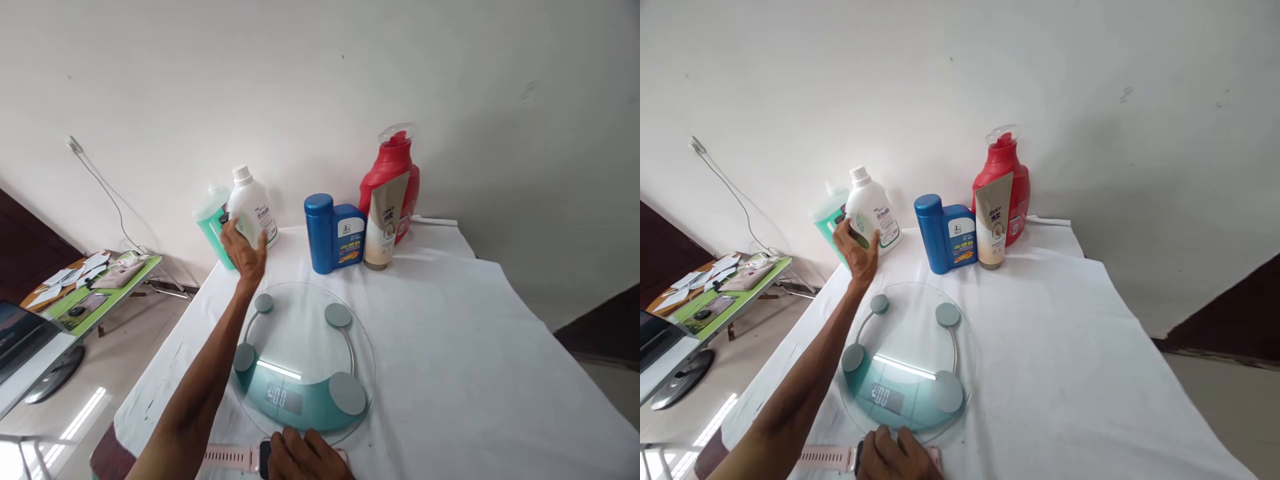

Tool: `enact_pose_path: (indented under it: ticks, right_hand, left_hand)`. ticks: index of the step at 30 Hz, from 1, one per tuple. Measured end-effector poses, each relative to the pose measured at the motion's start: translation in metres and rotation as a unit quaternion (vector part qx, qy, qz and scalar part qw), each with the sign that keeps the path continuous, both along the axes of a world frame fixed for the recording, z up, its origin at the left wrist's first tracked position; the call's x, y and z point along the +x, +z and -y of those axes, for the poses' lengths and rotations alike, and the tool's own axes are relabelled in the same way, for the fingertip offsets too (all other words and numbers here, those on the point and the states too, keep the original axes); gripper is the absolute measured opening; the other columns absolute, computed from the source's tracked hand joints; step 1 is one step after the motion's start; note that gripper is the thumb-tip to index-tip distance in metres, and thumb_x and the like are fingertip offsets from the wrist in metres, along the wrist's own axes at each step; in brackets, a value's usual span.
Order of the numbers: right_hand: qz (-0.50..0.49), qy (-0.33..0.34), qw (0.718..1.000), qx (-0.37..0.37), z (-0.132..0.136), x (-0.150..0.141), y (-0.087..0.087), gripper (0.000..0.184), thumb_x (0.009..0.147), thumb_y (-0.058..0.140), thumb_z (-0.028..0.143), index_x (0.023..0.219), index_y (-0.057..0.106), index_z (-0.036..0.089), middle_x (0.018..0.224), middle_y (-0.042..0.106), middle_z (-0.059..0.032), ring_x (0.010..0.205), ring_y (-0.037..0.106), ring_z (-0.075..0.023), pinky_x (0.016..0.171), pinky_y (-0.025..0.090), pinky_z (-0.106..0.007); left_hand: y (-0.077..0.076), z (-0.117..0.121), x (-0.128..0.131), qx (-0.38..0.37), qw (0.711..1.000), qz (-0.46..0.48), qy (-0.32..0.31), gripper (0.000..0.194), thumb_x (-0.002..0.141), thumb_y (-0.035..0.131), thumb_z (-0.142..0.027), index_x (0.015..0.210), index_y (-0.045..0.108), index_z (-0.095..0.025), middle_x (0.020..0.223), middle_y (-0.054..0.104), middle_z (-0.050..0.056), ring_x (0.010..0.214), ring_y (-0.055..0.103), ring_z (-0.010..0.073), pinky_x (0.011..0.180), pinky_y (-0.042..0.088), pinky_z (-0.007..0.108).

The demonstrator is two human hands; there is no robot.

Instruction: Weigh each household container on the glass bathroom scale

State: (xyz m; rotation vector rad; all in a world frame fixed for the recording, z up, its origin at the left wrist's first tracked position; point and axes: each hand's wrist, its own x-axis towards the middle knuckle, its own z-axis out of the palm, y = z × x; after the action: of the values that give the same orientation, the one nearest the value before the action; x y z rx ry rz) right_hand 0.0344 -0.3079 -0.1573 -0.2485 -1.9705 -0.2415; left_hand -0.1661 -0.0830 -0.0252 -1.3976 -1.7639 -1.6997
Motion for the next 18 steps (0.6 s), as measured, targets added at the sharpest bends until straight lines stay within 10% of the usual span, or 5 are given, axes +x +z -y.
enact_pose_path:
  ticks: [3,7,13,18]
  right_hand:
    - [-0.014,0.012,1.000,-0.006,0.004,-0.003,-0.004,0.034,0.104,0.044,0.006,0.079,0.065,0.017,0.083,0.073,-0.0053,0.079,0.064,-0.0182,0.062,0.042,-0.033]
    - [-0.014,0.007,1.000,0.001,0.009,-0.008,-0.009,0.031,0.101,0.044,0.004,0.079,0.063,0.016,0.076,0.068,-0.0042,0.070,0.057,-0.0161,0.058,0.037,-0.032]
    - [0.001,-0.027,0.999,0.045,0.014,-0.014,-0.024,0.027,0.097,0.053,0.005,0.074,0.054,0.019,0.072,0.063,-0.0029,0.069,0.055,-0.0172,0.057,0.033,-0.032]
    - [0.079,0.005,0.995,0.062,0.014,-0.001,-0.009,0.026,0.095,0.063,0.012,0.072,0.056,0.019,0.074,0.062,-0.0039,0.073,0.058,-0.0191,0.058,0.038,-0.032]
  left_hand:
    - [0.004,0.018,-0.040,-0.097,0.985,0.073,0.119,0.074,0.082,0.077,-0.034,0.143,0.039,-0.018,0.153,0.043,0.025,0.150,0.037,0.0382,0.121,0.028,0.059]
    - [-0.006,0.018,-0.060,-0.225,0.964,0.115,0.089,0.061,0.076,0.083,-0.040,0.123,0.049,-0.021,0.128,0.064,0.017,0.125,0.062,0.0350,0.105,0.047,0.050]
    - [-0.014,0.013,-0.053,-0.226,0.960,0.126,0.103,0.049,0.071,0.084,-0.036,0.103,0.049,-0.024,0.112,0.069,0.012,0.114,0.068,0.0337,0.094,0.052,0.044]
    - [0.009,0.032,-0.053,-0.184,0.970,0.121,0.100,0.053,0.070,0.084,-0.041,0.107,0.050,-0.024,0.112,0.070,0.009,0.108,0.069,0.0304,0.092,0.055,0.042]
